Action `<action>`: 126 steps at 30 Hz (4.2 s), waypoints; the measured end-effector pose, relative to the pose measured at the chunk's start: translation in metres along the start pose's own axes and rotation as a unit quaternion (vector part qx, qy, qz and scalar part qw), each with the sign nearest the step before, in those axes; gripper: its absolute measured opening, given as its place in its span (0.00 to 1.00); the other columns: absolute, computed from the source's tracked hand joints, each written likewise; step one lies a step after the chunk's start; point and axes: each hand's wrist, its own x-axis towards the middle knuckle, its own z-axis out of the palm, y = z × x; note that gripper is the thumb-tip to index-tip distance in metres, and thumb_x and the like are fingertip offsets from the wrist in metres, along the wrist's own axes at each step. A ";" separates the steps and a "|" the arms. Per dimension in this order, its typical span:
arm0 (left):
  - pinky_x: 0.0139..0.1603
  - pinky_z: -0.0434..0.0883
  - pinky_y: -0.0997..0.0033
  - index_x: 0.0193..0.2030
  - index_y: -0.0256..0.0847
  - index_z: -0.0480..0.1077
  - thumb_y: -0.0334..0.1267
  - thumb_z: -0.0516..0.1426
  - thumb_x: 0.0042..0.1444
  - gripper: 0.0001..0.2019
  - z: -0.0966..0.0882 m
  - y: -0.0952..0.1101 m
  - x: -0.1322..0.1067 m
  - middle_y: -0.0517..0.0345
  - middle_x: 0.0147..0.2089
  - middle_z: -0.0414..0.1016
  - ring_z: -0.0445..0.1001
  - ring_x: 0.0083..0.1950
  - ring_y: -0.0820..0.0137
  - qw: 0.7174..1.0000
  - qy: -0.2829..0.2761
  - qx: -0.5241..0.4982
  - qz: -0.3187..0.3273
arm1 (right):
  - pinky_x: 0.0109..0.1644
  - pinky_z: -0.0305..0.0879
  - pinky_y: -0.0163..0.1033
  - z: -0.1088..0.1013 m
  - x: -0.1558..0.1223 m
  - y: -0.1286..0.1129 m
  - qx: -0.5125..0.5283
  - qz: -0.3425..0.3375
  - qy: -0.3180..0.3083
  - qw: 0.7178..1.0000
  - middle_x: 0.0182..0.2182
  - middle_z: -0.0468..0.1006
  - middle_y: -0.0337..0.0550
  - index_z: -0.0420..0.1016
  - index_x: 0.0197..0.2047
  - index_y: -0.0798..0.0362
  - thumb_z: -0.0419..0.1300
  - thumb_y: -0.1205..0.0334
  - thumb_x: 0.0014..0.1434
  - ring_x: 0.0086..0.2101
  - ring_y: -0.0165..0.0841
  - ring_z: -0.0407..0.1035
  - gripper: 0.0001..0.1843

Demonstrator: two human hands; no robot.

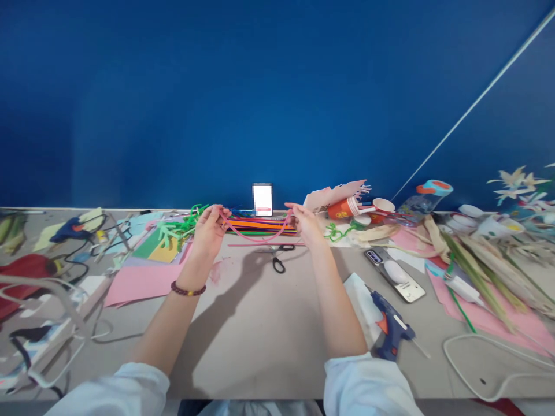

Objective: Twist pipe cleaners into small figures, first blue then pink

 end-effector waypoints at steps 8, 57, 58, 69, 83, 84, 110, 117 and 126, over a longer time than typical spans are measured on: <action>0.21 0.57 0.79 0.34 0.38 0.76 0.44 0.63 0.47 0.12 0.005 -0.012 -0.009 0.64 0.21 0.67 0.59 0.21 0.81 0.983 -0.048 0.175 0.008 | 0.31 0.67 0.32 0.057 -0.023 0.018 -0.090 -0.053 -0.072 0.992 0.23 0.76 0.35 0.75 0.40 0.51 0.66 0.59 0.47 0.25 0.26 0.70 0.15; 0.32 0.68 0.75 0.32 0.37 0.72 0.36 0.66 0.41 0.11 0.020 -0.029 -0.023 0.59 0.31 0.74 0.71 0.30 0.76 0.993 -0.088 0.057 -0.050 | 0.28 0.74 0.35 0.076 -0.035 0.027 -0.046 -0.036 -0.048 0.997 0.20 0.74 0.37 0.75 0.32 0.55 0.68 0.57 0.44 0.24 0.28 0.70 0.13; 0.31 0.67 0.76 0.32 0.38 0.72 0.36 0.66 0.41 0.11 0.020 -0.028 -0.023 0.59 0.31 0.74 0.71 0.30 0.76 0.993 -0.088 0.058 -0.049 | 0.28 0.74 0.35 0.076 -0.035 0.028 -0.046 -0.034 -0.049 0.997 0.20 0.74 0.37 0.76 0.32 0.55 0.68 0.57 0.44 0.24 0.28 0.70 0.13; 0.29 0.67 0.78 0.32 0.38 0.72 0.35 0.67 0.38 0.13 0.017 -0.028 -0.022 0.60 0.30 0.74 0.70 0.29 0.77 0.995 -0.074 0.047 -0.047 | 0.27 0.73 0.34 0.078 -0.035 0.034 -0.043 0.008 -0.047 0.998 0.19 0.74 0.36 0.75 0.32 0.54 0.69 0.53 0.43 0.20 0.27 0.70 0.16; 0.33 0.69 0.75 0.34 0.37 0.72 0.37 0.66 0.41 0.13 0.017 -0.031 -0.023 0.58 0.33 0.75 0.72 0.31 0.75 0.983 -0.100 0.030 -0.153 | 0.14 0.49 0.29 0.073 -0.030 0.032 -0.041 0.022 -0.036 0.998 0.14 0.67 0.30 0.73 0.27 0.54 0.70 0.52 0.38 0.13 0.20 0.53 0.17; 0.33 0.69 0.75 0.33 0.37 0.73 0.38 0.66 0.43 0.11 0.016 -0.032 -0.023 0.57 0.33 0.75 0.72 0.32 0.75 0.982 -0.103 0.048 -0.150 | 0.14 0.49 0.29 0.072 -0.030 0.031 -0.045 0.013 -0.031 0.998 0.15 0.67 0.31 0.73 0.26 0.54 0.71 0.52 0.37 0.13 0.20 0.53 0.17; 0.30 0.64 0.73 0.30 0.39 0.66 0.52 0.55 0.55 0.17 0.019 -0.031 -0.035 0.62 0.20 0.63 0.64 0.24 0.74 0.920 -0.316 0.122 -0.196 | 0.36 0.65 0.35 0.044 -0.019 0.006 -0.042 -0.057 0.007 0.997 0.27 0.76 0.37 0.74 0.29 0.52 0.69 0.54 0.42 0.28 0.28 0.67 0.13; 0.31 0.64 0.72 0.29 0.38 0.65 0.48 0.56 0.55 0.14 0.019 -0.034 -0.036 0.65 0.19 0.55 0.58 0.22 0.76 0.910 -0.327 0.024 -0.253 | 0.34 0.64 0.34 0.041 -0.020 -0.003 -0.018 -0.060 0.029 0.998 0.27 0.75 0.37 0.74 0.28 0.52 0.70 0.54 0.39 0.27 0.27 0.66 0.15; 0.29 0.63 0.73 0.30 0.38 0.64 0.49 0.56 0.55 0.14 0.020 -0.038 -0.038 0.66 0.20 0.53 0.56 0.22 0.76 0.908 -0.327 0.033 -0.261 | 0.32 0.63 0.34 0.032 -0.016 -0.010 -0.026 -0.091 0.045 0.994 0.25 0.73 0.36 0.73 0.29 0.52 0.69 0.53 0.40 0.26 0.26 0.65 0.15</action>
